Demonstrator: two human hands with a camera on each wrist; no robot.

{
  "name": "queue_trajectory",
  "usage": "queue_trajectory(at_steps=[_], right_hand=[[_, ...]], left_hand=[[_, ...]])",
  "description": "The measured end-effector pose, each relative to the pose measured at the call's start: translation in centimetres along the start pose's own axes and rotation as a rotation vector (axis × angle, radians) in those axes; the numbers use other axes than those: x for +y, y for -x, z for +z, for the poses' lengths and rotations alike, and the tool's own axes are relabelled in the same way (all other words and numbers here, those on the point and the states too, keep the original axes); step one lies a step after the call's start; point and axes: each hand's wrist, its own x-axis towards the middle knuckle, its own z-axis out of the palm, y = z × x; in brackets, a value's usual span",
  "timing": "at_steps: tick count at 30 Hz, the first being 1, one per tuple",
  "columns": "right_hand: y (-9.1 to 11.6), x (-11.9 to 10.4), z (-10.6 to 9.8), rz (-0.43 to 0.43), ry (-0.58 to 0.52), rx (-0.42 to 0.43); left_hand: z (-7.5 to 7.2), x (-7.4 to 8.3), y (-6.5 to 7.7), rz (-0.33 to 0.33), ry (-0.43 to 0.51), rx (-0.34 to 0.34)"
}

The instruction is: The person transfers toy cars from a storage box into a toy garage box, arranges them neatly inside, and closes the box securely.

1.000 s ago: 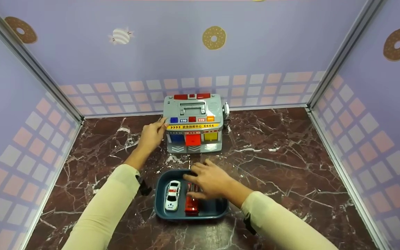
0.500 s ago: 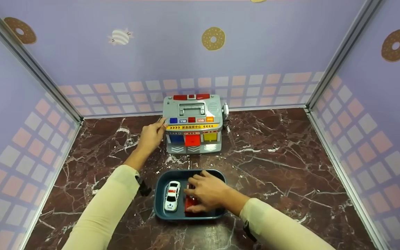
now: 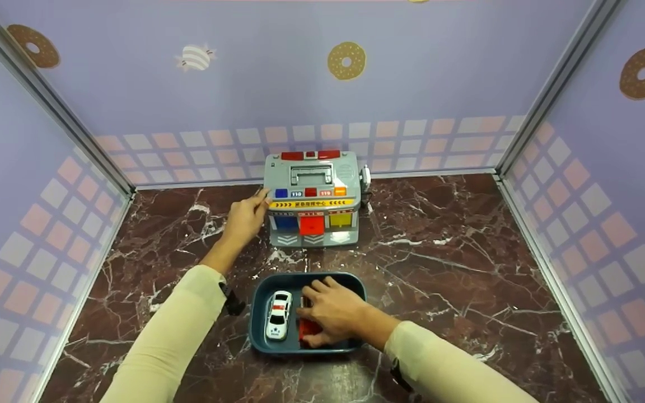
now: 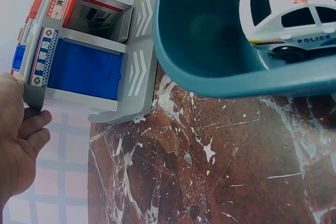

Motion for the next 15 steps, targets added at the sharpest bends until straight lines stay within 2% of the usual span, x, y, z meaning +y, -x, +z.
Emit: queue_trajectory(at_steps=[8,15], right_hand=[[0.05,-0.14,0.11,0.019,0.018,-0.017],[-0.07,-0.09,-0.04,0.022,-0.021,-0.061]], left_hand=[[0.05,-0.02,0.09,0.028,0.021,0.032],[-0.05,-0.09,0.02,0.016,0.016,0.018]])
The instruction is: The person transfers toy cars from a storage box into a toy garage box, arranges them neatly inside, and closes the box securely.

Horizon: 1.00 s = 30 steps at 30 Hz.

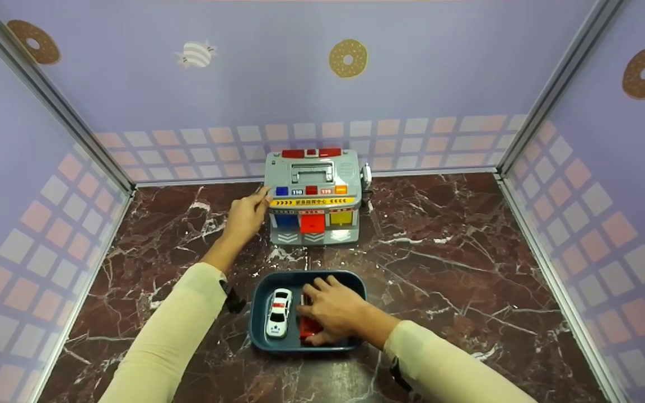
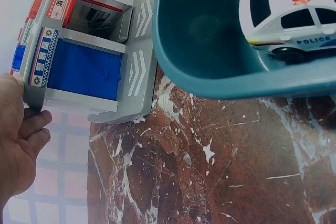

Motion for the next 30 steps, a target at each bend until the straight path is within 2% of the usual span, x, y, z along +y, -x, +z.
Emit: queue_trajectory(at_steps=[19,30], right_hand=[[0.4,1.6,-1.9,0.027,-0.059,0.038],[0.9,2.7,-2.7,0.039,-0.047,0.083]], left_hand=[[0.3,-0.1,-0.1,-0.016,-0.015,-0.023],[0.2,-0.1,0.0,-0.019,-0.002,-0.016]])
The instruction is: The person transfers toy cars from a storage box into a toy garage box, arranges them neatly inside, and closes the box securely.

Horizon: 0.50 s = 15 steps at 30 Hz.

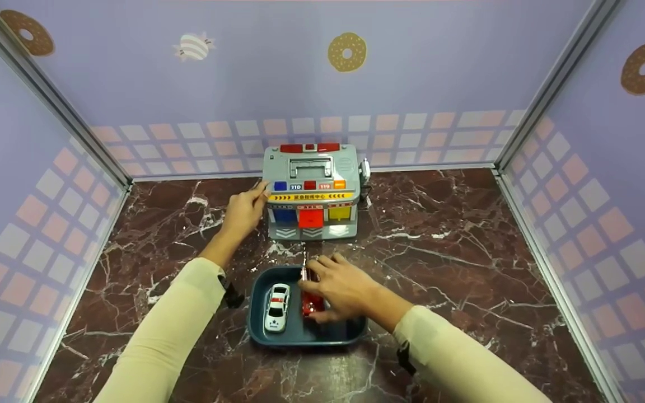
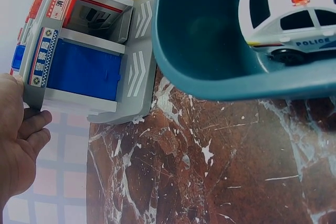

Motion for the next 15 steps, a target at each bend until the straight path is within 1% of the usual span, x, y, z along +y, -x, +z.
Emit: queue_trajectory(at_steps=[6,15], right_hand=[[0.0,0.6,-0.4,0.022,-0.039,0.005],[-0.2,1.4,-1.0,0.018,-0.049,0.052]], left_hand=[[0.0,0.0,0.0,0.016,0.003,0.008],[0.2,-0.2,0.0,0.032,0.012,0.022]])
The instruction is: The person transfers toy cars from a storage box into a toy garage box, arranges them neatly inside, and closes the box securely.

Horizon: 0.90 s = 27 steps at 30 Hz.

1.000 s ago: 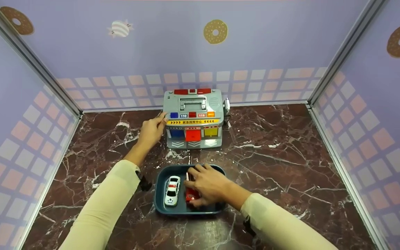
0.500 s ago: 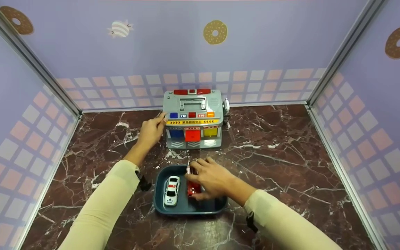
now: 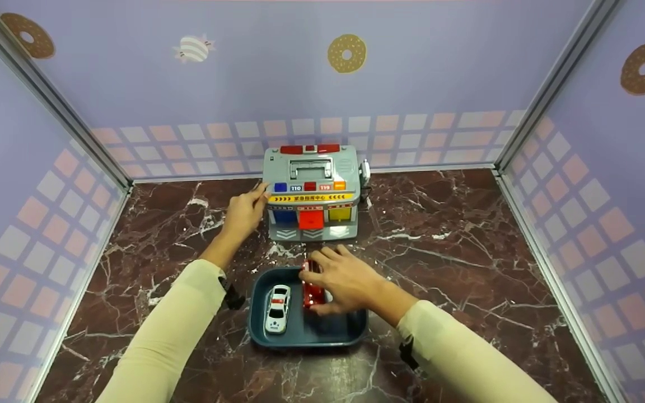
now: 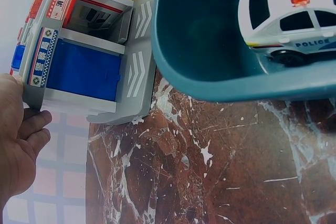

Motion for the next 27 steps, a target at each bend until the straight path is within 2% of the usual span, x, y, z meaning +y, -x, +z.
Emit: queue_trajectory(at_steps=[14,20,27], right_hand=[[0.2,1.6,-0.5,0.018,-0.001,0.081],[0.3,2.2,-0.8,0.061,-0.016,0.058],[0.4,3.2,-0.9,0.129,-0.088,0.054]], left_hand=[[0.0,0.0,0.0,-0.027,-0.019,-0.013],[0.1,0.0,0.0,-0.036,-0.010,-0.007],[0.2,-0.1,0.0,-0.036,-0.015,-0.009]])
